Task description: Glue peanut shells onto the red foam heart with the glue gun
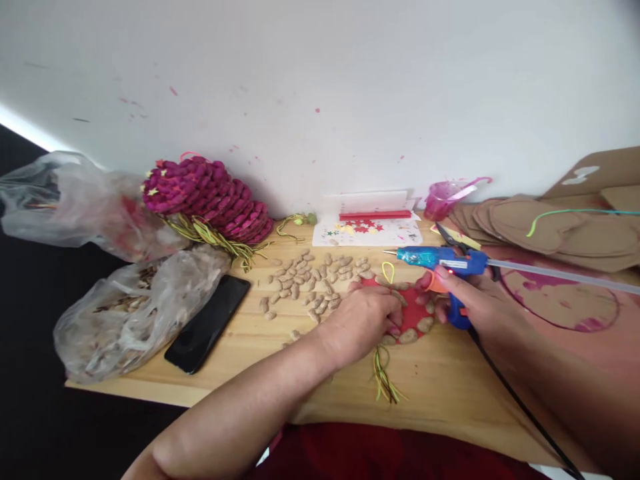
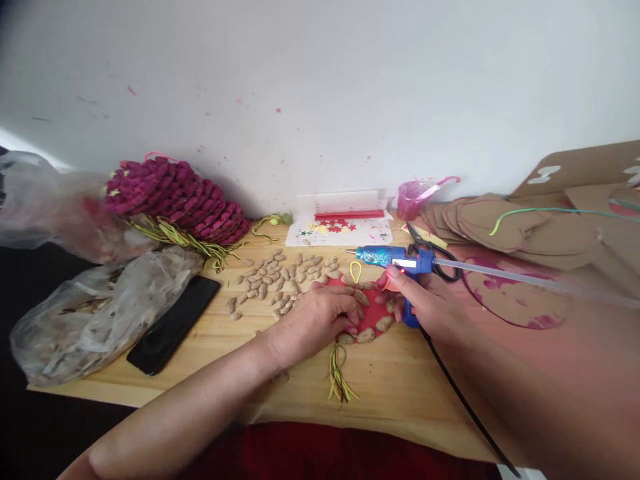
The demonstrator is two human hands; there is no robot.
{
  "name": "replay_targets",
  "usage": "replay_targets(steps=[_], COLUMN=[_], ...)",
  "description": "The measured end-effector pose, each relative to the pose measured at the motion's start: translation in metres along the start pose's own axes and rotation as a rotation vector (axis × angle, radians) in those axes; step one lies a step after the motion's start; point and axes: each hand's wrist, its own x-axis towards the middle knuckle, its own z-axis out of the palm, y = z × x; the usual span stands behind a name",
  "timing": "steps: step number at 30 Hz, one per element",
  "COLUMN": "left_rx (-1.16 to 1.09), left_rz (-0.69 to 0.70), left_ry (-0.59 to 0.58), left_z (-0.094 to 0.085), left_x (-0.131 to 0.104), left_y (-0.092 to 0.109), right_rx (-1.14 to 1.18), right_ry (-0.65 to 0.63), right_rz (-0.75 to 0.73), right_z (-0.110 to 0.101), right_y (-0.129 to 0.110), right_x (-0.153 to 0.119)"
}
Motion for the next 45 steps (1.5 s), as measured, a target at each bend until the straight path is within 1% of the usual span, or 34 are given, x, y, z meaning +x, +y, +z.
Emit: replay_targets(steps=[6,11,18,26,35,38,41,45], left_rx=[0.014,0.027,0.004,0.058,0.045,0.046,0.026,0.021], left_rz=[0.015,0.04,0.042,0.055,0.037,0.055,0.071,0.088], left_ry=[-0.033,-0.036,-0.036,-0.059,-0.038,-0.051,-0.065,-0.052], left_z=[-0.002,-0.004,-0.003,-0.003,-0.001,-0.001,-0.001,-0.001], left_x=[0.001,0.001,0.001,0.003,0.003,0.004,0.004,0.004], left_y=[0.001,0.002,0.001,-0.001,-0.001,-0.002,-0.003,-0.004], right_rx=[0.117,0.208,0.172,0.197,0.149,0.172,0.179,0.183], right_ry=[-0.011,-0.017,-0.023,-0.016,-0.026,-0.02,-0.028,-0.046], right_rz=[0.017,0.051,0.067,0.063,0.061,0.054,0.013,-0.025], right_z=[-0.002,-0.002,-0.003,0.0,-0.001,-0.001,-0.003,-0.006], right_y=[0.006,0.004,0.003,0.0,-0.004,-0.002,0.003,0.01], right_x=[0.009,0.012,0.015,0.012,0.012,0.013,0.015,0.018])
